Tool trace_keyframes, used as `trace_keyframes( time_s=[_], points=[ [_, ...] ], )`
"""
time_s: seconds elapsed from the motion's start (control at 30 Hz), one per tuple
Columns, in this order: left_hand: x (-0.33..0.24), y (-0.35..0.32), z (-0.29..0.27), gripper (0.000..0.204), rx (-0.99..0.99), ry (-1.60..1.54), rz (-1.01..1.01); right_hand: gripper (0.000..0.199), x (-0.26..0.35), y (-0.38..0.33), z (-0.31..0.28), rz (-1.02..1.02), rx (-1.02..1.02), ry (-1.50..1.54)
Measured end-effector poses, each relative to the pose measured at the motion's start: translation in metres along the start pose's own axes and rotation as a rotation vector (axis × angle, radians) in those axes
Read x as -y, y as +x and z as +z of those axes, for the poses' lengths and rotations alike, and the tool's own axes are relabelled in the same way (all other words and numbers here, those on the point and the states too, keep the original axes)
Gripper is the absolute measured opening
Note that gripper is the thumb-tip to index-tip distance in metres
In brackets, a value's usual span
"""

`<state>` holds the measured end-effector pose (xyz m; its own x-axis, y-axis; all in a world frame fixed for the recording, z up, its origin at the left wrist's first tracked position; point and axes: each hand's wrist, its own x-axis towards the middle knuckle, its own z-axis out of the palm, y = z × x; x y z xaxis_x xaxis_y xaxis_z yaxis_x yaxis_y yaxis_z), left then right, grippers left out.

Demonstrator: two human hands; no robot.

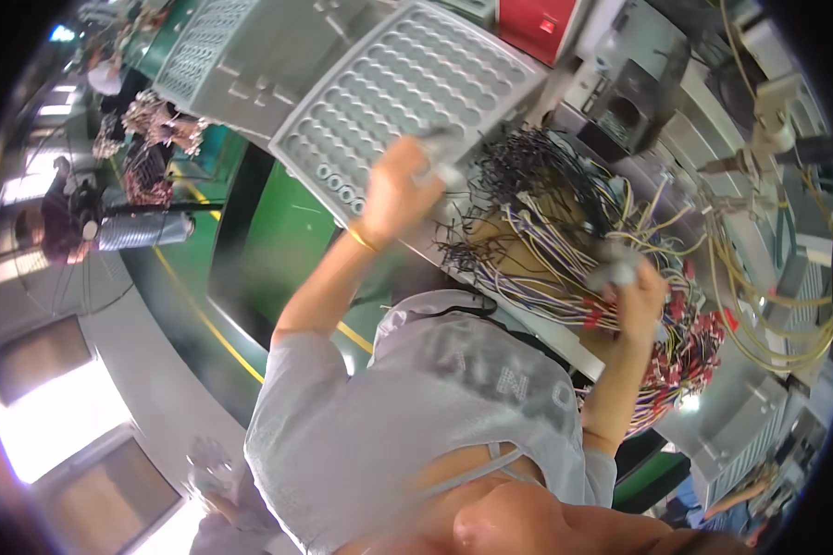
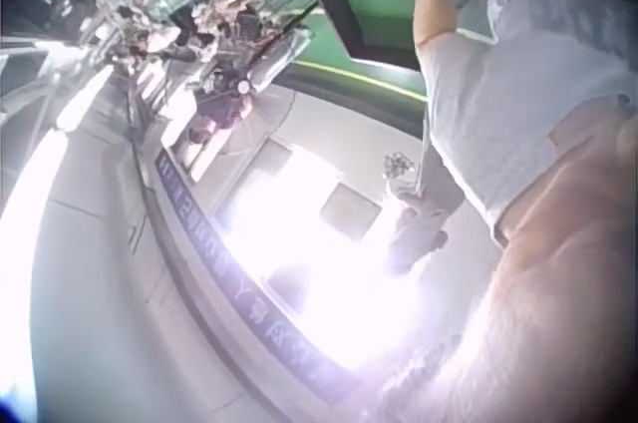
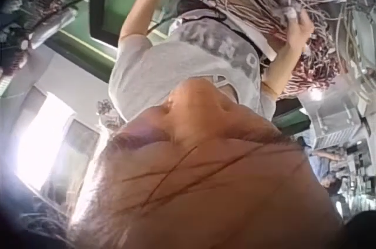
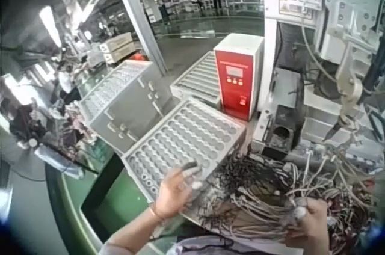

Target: The person assembles wiring harnesses by hand, inserting individual wires into connectors at a manual assembly station.

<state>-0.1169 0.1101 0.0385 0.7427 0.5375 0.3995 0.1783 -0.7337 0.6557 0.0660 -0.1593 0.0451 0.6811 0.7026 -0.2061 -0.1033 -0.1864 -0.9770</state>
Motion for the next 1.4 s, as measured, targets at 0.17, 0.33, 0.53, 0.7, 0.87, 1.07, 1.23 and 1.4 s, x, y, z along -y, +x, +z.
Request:
trace_keyframes(
  time_s=[0.17,0.33,0.53,0.7,0.87,1.07,1.23,1.4],
  points=[
    [0.148,-0.078,-0.071,0.024,-0.19,0.985,-0.287,0.023,-0.005,-0.002,-0.032,-0.167,-0.07,0.161],
    [0.133,-0.073,-0.074,0.02,-0.144,0.848,-0.225,0.021,0.016,-0.007,0.011,-0.146,-0.081,-0.103],
    [0.085,-0.049,-0.065,0.032,-0.273,0.198,-0.443,0.016,0.018,0.008,0.031,-0.374,0.029,-0.392],
    [-0.036,-0.003,0.007,0.027,0.133,-0.938,-0.589,0.01,0.022,0.006,0.039,-0.291,0.012,-0.242],
    [-0.078,-0.008,0.068,0.039,0.451,-1.239,-0.467,0.009,0.029,0.002,0.04,-0.317,-0.11,-0.224],
    [-0.092,-0.001,0.076,0.041,0.535,-1.244,-0.506,0.007,0.027,0.002,0.031,-0.305,-0.116,-0.163],
    [-0.097,0.0,0.076,0.04,0.553,-1.256,-0.449,0.006,0.019,0.004,0.025,-0.339,-0.092,-0.234],
    [-0.095,0.003,0.079,0.04,0.515,-1.069,-0.11,0.007,0.028,0.002,0.02,-0.367,-0.082,-0.283]
  ],
)
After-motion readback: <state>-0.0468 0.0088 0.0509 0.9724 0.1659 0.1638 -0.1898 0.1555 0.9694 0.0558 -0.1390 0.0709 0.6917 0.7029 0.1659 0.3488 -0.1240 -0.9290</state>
